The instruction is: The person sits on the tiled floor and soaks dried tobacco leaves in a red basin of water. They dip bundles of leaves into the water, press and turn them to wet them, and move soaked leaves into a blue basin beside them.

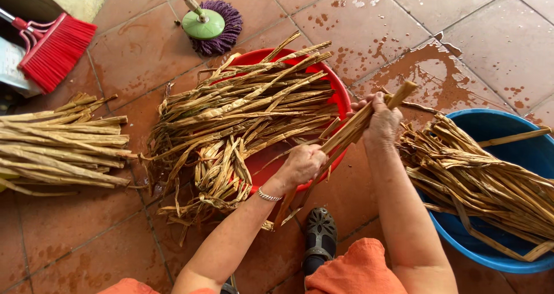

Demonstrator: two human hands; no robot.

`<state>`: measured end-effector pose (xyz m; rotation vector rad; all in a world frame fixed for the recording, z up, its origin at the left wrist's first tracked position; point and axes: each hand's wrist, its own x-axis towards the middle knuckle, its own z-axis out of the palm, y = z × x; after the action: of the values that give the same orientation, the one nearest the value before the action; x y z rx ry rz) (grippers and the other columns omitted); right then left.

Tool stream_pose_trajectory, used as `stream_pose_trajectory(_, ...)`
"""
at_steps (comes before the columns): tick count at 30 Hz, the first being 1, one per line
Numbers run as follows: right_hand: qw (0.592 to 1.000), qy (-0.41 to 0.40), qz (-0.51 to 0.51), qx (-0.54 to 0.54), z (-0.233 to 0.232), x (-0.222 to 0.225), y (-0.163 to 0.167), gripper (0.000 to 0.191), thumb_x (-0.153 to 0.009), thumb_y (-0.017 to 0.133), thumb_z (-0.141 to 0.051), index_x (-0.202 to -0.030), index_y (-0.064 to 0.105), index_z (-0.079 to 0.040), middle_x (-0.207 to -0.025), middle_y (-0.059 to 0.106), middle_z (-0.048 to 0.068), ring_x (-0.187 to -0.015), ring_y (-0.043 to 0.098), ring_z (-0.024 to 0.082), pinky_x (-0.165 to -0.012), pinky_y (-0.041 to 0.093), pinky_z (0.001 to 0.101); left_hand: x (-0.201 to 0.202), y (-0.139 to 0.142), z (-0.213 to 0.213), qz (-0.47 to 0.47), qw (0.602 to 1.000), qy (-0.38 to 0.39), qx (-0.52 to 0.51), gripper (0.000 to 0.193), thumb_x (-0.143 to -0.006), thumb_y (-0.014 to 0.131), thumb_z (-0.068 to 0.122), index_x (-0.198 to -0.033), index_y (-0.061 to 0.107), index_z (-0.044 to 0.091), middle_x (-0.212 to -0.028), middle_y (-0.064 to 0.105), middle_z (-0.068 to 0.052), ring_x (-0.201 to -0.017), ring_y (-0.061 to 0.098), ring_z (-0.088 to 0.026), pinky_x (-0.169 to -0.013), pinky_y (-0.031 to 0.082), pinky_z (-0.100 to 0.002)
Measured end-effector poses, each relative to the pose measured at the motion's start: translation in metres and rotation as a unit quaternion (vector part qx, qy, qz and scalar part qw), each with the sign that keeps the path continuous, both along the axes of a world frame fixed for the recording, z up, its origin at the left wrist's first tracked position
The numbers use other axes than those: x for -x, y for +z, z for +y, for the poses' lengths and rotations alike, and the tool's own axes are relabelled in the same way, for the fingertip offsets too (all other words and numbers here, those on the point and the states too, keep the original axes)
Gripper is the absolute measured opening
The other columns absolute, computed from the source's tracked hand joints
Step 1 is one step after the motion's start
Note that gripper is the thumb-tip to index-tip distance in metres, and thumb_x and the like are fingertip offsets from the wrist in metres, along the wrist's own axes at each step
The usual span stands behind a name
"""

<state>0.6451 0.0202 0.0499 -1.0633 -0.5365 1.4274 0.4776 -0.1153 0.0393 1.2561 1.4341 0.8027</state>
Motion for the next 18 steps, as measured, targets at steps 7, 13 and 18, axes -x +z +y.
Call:
stream_pose_trajectory(7,0.996,-0.078,0.047,-0.022,0.047,-0.048,-0.001,0.017,-0.111,0.052,-0.016,-0.097,0.055,-0.005,-0.075,0.063,0.007,-0.063,0.07,0.018,-0.061,0.069,0.0376,0.028,-0.001,-0.046,0.057,0.994,-0.044,-0.08,0.029,-0.098,0.041,0.013,-0.075,0.058,0.004,-0.057,0.058,-0.007,-0.05,0.055,-0.013,-0.048,0.047,-0.033)
stream_pose_trajectory(13,0.983,-0.176,0.018,-0.046,0.091,-0.114,0.002,0.022,-0.109,0.041,-0.012,-0.09,0.053,-0.006,-0.071,0.062,0.009,-0.061,0.071,0.019,-0.057,0.069,0.0389,0.063,0.002,-0.075,0.243,0.913,-0.151,-0.292,0.029,-0.099,0.047,0.008,-0.071,0.048,0.002,-0.066,0.056,-0.012,-0.05,0.053,-0.021,-0.044,0.042,-0.038)
stream_pose_trajectory(18,0.966,-0.255,-0.002,-0.044,0.133,-0.168,-0.006,0.024,-0.105,0.043,-0.018,-0.091,0.058,-0.006,-0.067,0.063,0.006,-0.063,0.073,0.022,-0.063,0.07,0.0443,0.08,0.021,-0.102,0.114,0.973,-0.066,-0.188,0.018,-0.096,0.05,0.009,-0.08,0.052,0.001,-0.055,0.048,-0.011,-0.044,0.052,-0.025,-0.046,0.045,-0.04)
